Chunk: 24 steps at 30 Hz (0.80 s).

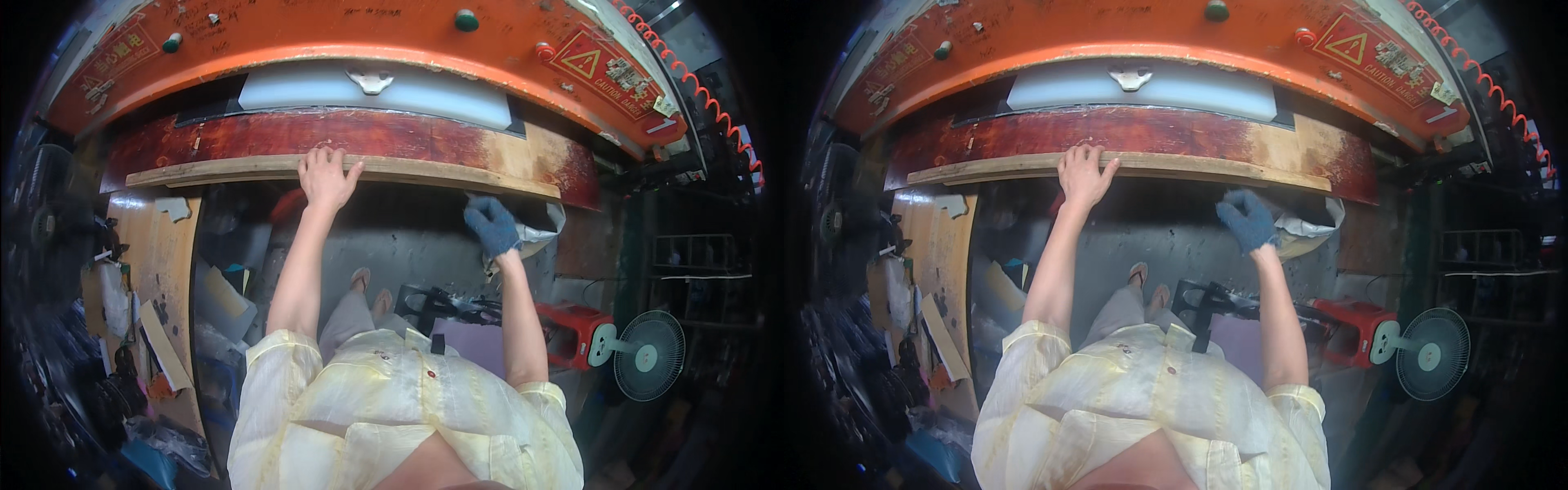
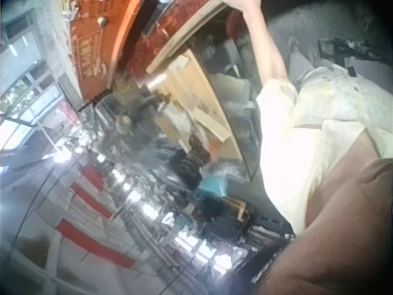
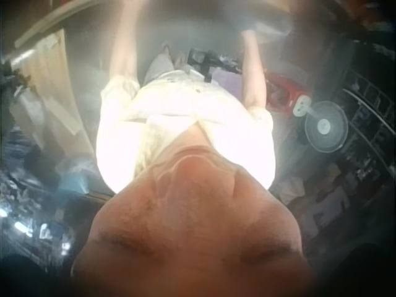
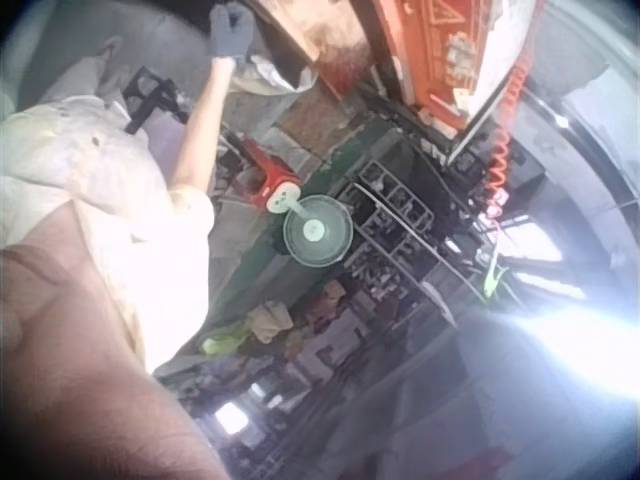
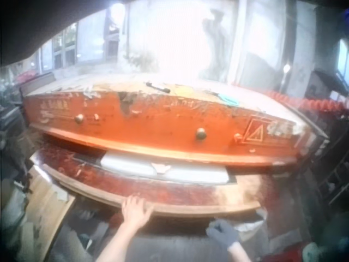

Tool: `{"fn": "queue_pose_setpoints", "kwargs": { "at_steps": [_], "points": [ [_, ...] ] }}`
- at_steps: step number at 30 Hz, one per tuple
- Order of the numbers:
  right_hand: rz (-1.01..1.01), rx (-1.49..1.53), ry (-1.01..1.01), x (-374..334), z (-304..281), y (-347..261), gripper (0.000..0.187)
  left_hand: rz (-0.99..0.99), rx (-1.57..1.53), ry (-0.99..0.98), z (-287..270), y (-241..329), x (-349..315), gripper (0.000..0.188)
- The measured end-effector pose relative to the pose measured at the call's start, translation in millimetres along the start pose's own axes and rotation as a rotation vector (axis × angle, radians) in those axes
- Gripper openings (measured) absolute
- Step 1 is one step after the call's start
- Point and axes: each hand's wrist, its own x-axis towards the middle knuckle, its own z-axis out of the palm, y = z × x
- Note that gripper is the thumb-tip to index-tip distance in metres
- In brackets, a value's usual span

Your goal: The person handles large purple foam sheets, folding and carrying them across the workshop. They then clean debris from a machine surface, place a white sheet, and position a black perforated plastic part onto the machine.

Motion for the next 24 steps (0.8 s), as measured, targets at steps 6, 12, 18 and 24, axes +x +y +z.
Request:
{"fn": "queue_pose_setpoints", "kwargs": {
  "at_steps": [6,12,18,24],
  "points": [
    [-0.161,-0.283,0.083,40.7,37.6,-66.1,0.065,0.035,-0.142,-0.108,-27.5,-20.1,-41.3,0.034],
    [-0.127,-0.539,0.108,96.1,106.9,-145.5,0.087,0.079,-0.233,-0.090,-34.7,-35.6,-83.4,0.031],
    [0.123,-0.858,0.025,114.6,194.9,-169.5,0.118,0.220,-0.342,-0.106,-51.4,-33.1,-129.3,0.021],
    [0.267,-0.887,-0.017,123.0,207.4,-162.4,0.099,0.263,-0.501,-0.198,-65.8,-30.1,-134.0,0.015]
  ]
}}
